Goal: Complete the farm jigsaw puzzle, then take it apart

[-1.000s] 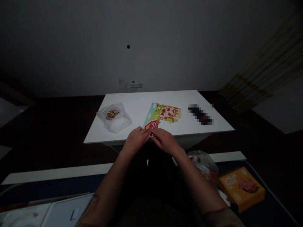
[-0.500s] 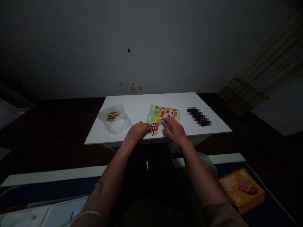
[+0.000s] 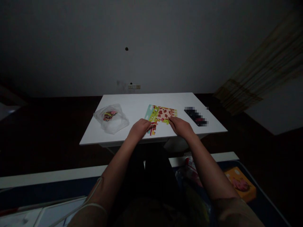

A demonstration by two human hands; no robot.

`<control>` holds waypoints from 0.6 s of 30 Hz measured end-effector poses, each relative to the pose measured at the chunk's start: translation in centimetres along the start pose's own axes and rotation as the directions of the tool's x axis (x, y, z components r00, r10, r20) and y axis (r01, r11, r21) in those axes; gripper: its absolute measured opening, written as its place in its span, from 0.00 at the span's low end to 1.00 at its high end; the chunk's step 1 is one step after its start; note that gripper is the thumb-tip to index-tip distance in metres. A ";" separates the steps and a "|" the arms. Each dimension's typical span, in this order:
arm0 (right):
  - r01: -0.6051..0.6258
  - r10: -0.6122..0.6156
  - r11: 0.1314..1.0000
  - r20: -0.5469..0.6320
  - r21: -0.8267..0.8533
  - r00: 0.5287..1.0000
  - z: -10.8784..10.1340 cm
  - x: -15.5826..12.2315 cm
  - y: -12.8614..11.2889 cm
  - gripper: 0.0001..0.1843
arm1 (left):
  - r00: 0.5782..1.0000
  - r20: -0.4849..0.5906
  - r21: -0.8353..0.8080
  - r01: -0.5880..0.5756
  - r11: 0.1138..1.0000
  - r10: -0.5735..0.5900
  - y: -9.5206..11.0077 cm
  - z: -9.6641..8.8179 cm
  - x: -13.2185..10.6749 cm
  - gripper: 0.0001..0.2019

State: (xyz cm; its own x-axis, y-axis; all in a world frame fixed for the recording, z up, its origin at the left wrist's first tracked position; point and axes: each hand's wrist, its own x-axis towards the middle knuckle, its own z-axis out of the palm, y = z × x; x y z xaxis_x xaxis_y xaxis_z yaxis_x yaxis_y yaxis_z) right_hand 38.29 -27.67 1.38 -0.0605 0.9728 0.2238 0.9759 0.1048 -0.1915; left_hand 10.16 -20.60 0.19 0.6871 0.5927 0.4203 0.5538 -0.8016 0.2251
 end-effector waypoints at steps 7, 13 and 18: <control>-0.110 0.106 0.991 -0.049 -0.071 0.993 0.1 0.4 0.3 0.24 | 0.994 0.091 -0.105 0.063 0.992 -0.054 1.0 -0.5 -1.9 0.17; 0.050 -0.051 0.999 -0.083 -0.014 0.995 1.2 1.2 0.8 0.23 | 0.987 0.148 0.024 0.063 0.998 -0.066 2.5 -0.8 -2.8 0.29; 0.093 -0.092 0.995 -0.048 0.024 0.995 1.1 2.0 1.1 0.24 | 0.983 0.175 0.093 0.043 0.995 -0.059 3.5 -0.6 -3.2 0.31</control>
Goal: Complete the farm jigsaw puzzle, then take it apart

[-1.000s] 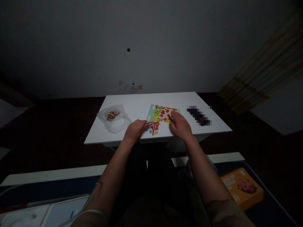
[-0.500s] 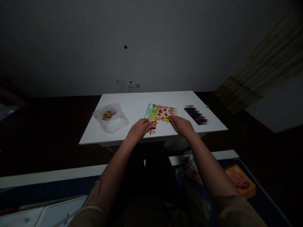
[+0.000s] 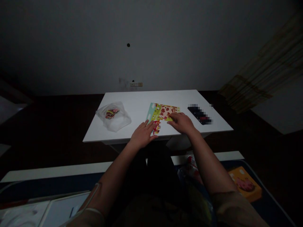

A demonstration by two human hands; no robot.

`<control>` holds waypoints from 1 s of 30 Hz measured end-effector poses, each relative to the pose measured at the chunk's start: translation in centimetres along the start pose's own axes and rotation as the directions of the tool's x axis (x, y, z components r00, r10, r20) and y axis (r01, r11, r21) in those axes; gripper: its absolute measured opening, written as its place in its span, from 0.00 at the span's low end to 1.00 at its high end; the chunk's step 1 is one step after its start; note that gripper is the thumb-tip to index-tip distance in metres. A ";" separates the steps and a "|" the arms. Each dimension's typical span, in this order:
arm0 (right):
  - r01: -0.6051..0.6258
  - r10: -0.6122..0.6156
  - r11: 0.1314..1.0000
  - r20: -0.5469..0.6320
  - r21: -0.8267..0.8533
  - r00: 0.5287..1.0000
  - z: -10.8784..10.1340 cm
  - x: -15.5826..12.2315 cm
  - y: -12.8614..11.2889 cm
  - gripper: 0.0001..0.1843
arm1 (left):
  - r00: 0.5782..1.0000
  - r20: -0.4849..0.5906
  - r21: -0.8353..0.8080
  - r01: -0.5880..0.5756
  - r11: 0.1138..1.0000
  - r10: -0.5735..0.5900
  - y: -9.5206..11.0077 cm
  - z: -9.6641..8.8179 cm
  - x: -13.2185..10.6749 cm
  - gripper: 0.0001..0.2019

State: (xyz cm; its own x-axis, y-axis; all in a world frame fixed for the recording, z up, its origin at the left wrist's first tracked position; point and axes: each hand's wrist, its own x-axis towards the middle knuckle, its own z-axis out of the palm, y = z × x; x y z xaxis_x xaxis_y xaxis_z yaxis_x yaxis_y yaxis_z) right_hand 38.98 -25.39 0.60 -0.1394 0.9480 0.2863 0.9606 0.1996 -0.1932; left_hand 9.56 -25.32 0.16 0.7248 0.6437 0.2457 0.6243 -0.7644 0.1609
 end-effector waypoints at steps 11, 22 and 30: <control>0.109 -0.110 0.993 0.012 0.051 0.994 -0.2 -3.2 -1.6 0.26 | 0.999 -0.029 -0.124 -0.023 0.992 0.020 0.0 -0.5 -1.1 0.19; 0.001 0.002 0.997 -0.029 0.074 1.000 0.1 -3.4 -2.3 0.22 | 0.968 -0.131 -0.431 0.139 0.892 -0.215 -2.3 -1.1 2.2 0.17; -0.046 0.050 0.995 -0.046 0.090 0.998 0.1 -3.5 -3.0 0.20 | 0.999 -0.006 -0.144 -0.037 0.989 0.037 0.6 0.0 2.5 0.18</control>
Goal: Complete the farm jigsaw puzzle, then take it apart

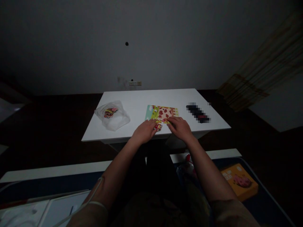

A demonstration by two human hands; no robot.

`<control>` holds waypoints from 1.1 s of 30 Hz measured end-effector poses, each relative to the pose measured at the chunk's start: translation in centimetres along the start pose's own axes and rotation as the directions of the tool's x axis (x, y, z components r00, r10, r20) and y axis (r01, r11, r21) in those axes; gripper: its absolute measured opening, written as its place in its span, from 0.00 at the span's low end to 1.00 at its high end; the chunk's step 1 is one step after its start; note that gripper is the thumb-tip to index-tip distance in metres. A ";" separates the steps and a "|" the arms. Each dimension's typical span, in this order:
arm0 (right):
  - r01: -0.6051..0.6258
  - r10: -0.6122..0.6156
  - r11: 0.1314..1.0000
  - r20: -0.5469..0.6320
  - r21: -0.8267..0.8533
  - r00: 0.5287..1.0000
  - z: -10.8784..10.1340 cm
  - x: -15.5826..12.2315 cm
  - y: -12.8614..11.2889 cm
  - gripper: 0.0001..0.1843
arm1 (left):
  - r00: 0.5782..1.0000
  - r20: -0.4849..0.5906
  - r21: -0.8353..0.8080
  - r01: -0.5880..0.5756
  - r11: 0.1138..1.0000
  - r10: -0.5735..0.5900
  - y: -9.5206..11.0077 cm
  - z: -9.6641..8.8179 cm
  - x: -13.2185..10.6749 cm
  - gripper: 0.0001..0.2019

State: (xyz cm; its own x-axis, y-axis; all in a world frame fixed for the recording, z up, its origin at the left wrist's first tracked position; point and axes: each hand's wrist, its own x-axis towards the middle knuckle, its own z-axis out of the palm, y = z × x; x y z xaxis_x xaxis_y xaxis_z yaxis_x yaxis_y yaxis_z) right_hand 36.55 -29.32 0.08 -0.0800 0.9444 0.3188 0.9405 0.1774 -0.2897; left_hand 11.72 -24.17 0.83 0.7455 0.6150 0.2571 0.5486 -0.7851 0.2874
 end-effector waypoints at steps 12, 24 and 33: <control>0.108 -0.116 0.983 0.042 0.149 0.992 -0.7 -2.7 0.0 0.24 | 0.994 0.054 0.088 -0.096 0.991 0.092 -0.3 0.4 -3.1 0.18; 0.153 -0.170 0.968 0.070 0.200 0.983 -0.4 -3.2 0.6 0.22 | 0.951 -0.139 -0.207 0.246 0.947 -0.277 -3.1 -1.6 -0.5 0.14; -0.031 0.048 0.977 -0.077 0.213 0.996 0.2 -2.6 -0.2 0.18 | 0.887 -0.223 -0.320 0.326 0.890 -0.405 -3.3 -1.7 -1.1 0.16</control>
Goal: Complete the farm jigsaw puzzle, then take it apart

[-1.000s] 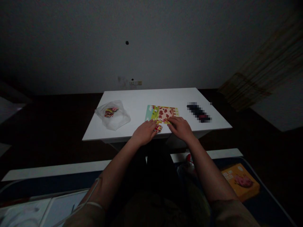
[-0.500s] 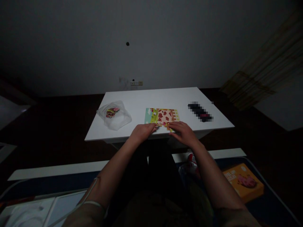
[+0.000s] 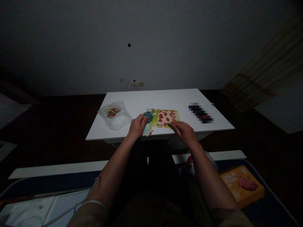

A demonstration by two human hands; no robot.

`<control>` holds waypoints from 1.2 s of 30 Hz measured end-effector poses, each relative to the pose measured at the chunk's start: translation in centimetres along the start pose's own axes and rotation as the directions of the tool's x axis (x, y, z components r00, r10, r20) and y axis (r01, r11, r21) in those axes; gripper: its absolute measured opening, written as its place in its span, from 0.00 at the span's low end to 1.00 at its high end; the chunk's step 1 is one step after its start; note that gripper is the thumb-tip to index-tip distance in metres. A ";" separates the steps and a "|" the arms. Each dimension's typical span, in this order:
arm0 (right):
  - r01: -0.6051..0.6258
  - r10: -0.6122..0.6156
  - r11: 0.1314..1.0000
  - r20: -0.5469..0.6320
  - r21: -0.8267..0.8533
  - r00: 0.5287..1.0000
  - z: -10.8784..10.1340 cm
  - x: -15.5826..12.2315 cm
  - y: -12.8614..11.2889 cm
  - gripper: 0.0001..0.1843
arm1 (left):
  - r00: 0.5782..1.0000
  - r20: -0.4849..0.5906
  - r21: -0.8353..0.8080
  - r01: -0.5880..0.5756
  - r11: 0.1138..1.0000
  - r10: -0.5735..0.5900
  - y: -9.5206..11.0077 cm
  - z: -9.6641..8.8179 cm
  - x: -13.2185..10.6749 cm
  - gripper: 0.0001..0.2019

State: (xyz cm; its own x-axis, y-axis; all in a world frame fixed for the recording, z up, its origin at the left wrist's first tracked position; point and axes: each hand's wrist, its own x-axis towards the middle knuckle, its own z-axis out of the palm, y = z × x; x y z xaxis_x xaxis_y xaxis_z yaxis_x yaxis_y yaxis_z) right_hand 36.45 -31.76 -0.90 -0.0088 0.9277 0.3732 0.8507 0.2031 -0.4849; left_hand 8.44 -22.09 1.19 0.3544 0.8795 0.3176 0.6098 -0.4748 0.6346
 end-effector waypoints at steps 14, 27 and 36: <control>-0.041 0.044 0.997 -0.037 0.070 0.998 2.7 0.2 -2.8 0.20 | 0.870 0.347 0.282 -0.452 0.846 0.349 0.5 0.9 -4.4 0.17; -0.206 0.371 0.764 -0.155 0.612 0.916 3.6 2.4 -5.1 0.17 | 0.999 -0.052 0.040 0.010 0.999 -0.007 0.6 -0.5 0.3 0.17; -0.057 0.370 0.593 -0.209 0.803 0.905 8.5 5.5 -12.4 0.16 | 0.939 -0.265 -0.612 0.011 0.791 -0.218 1.3 0.5 -1.2 0.23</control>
State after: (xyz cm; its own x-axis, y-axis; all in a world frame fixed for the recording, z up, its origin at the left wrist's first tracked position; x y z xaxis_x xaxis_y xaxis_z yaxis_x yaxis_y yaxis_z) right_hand 21.36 -26.53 0.45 0.4167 0.8494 0.3239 0.0831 0.3193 -0.9440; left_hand 9.17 -23.81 1.27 0.0119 0.9379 0.3467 0.0525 -0.3468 0.9365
